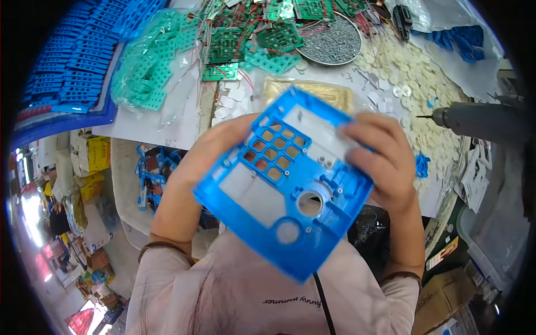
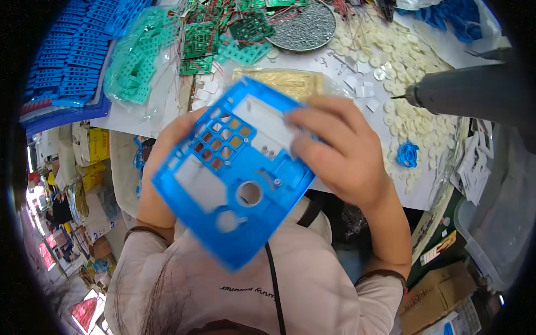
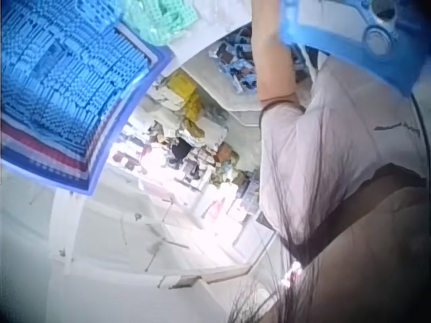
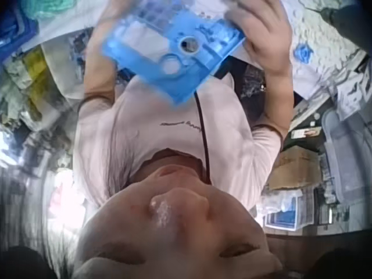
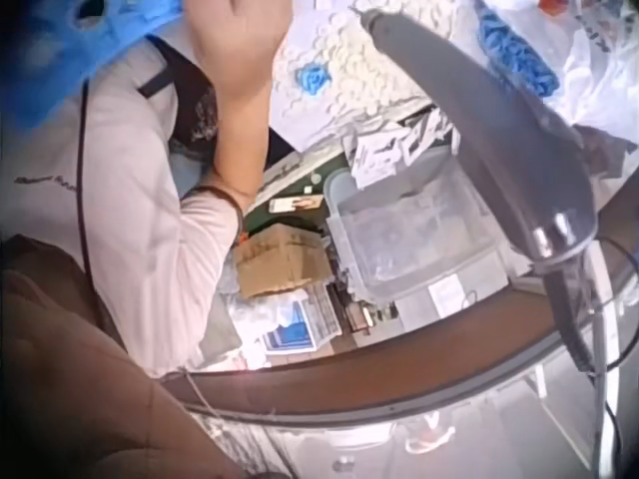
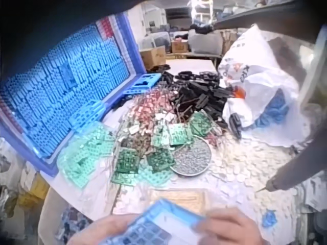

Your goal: Assembling the components of a blue electronic device using a power screwdriver.

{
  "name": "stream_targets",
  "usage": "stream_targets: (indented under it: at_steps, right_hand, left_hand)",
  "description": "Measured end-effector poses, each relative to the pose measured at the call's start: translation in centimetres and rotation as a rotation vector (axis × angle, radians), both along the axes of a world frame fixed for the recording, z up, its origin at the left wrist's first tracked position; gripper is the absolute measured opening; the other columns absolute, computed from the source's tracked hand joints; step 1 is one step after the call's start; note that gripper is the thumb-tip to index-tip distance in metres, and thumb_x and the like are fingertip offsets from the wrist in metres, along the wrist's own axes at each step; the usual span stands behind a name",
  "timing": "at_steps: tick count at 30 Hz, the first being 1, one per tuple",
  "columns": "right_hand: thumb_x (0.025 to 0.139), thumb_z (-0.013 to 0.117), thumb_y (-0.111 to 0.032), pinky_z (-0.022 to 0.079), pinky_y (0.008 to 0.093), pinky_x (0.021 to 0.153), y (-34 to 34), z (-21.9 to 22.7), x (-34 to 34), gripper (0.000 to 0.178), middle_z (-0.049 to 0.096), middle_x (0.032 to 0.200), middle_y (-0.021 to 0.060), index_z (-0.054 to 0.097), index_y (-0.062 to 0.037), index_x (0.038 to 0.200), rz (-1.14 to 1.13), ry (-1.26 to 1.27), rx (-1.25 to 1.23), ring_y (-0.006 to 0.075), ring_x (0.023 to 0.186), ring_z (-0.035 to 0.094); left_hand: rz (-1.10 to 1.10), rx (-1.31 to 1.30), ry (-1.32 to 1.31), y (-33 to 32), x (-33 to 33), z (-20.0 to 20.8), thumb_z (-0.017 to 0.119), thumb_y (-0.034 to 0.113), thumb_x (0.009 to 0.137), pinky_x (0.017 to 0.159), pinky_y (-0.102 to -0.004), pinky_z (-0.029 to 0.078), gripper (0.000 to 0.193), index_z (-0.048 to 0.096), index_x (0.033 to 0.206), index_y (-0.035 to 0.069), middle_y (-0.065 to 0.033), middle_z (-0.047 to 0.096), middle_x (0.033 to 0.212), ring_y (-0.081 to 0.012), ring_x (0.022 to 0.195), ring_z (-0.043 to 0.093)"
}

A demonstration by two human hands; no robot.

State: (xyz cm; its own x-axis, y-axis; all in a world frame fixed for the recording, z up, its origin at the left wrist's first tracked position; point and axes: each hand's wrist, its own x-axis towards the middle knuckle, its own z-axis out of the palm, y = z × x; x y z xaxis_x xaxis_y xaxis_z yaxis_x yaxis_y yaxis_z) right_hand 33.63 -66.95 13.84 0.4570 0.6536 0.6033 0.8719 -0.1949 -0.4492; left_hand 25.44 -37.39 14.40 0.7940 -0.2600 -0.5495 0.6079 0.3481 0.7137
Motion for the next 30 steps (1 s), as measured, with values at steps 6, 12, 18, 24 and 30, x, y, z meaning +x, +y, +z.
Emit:
stream_targets:
  at_steps: [6, 12, 18, 24, 30]
  right_hand:
    - [0.084, 0.073, -0.009, 0.050, 0.0273, 0.066, 0.1, -1.1, -3.7, 0.075, 0.070, 0.091, 0.0106, 0.040, -0.0063, 0.151, -0.305, 0.912, 0.116, 0.0169, 0.077, 0.065]
    - [0.081, 0.080, -0.021, 0.047, 0.0324, 0.055, 0.8, -2.6, -4.4, 0.059, 0.063, 0.070, 0.0120, 0.060, -0.0051, 0.135, -0.445, 0.720, -0.276, 0.0234, 0.056, 0.061]
    - [0.084, 0.078, -0.028, 0.049, 0.0378, 0.055, 1.5, -3.2, -2.8, 0.046, 0.067, 0.073, 0.0137, 0.067, -0.0050, 0.122, -0.398, 0.463, -0.371, 0.0296, 0.062, 0.066]
    - [0.083, 0.081, -0.027, 0.051, 0.0381, 0.057, 2.1, -2.8, -3.0, 0.048, 0.067, 0.069, 0.0140, 0.068, -0.0057, 0.124, -0.433, 0.410, -0.537, 0.0306, 0.059, 0.066]
    - [0.084, 0.080, -0.024, 0.048, 0.0354, 0.054, 1.6, -2.6, -2.3, 0.046, 0.065, 0.066, 0.0100, 0.069, -0.0048, 0.123, -0.347, 0.391, -0.559, 0.0242, 0.055, 0.064]
  left_hand:
    - [0.092, 0.400, -0.425, -2.7, -0.3, -2.1, 0.048, 0.012, 0.105, 0.086, -0.0291, 0.053, 0.055, 0.031, 0.155, -0.004, -0.0124, 0.068, 0.122, -0.0135, 0.099, 0.065]
    - [-0.180, 1.074, -0.527, -3.6, 0.2, -3.5, 0.058, 0.018, 0.098, 0.054, -0.0426, 0.045, 0.061, 0.036, 0.151, -0.003, -0.0146, 0.057, 0.060, -0.0342, 0.055, 0.060]
    - [-0.230, 1.228, -0.573, -3.0, 1.0, -4.5, 0.062, 0.017, 0.098, 0.051, -0.0346, 0.040, 0.060, 0.041, 0.151, 0.001, -0.0084, 0.050, 0.053, -0.0200, 0.046, 0.048]
    - [-0.099, 1.359, -0.683, -3.2, 0.5, -3.9, 0.073, 0.016, 0.087, 0.068, -0.0346, 0.047, 0.060, 0.053, 0.142, 0.003, -0.0126, 0.067, 0.094, -0.0238, 0.080, 0.063]
    - [-0.569, 1.176, -1.223, -4.7, -0.3, -4.0, 0.077, 0.025, 0.078, 0.107, -0.0511, 0.038, 0.055, 0.064, 0.129, 0.009, -0.0122, 0.057, 0.139, -0.0315, 0.128, 0.053]
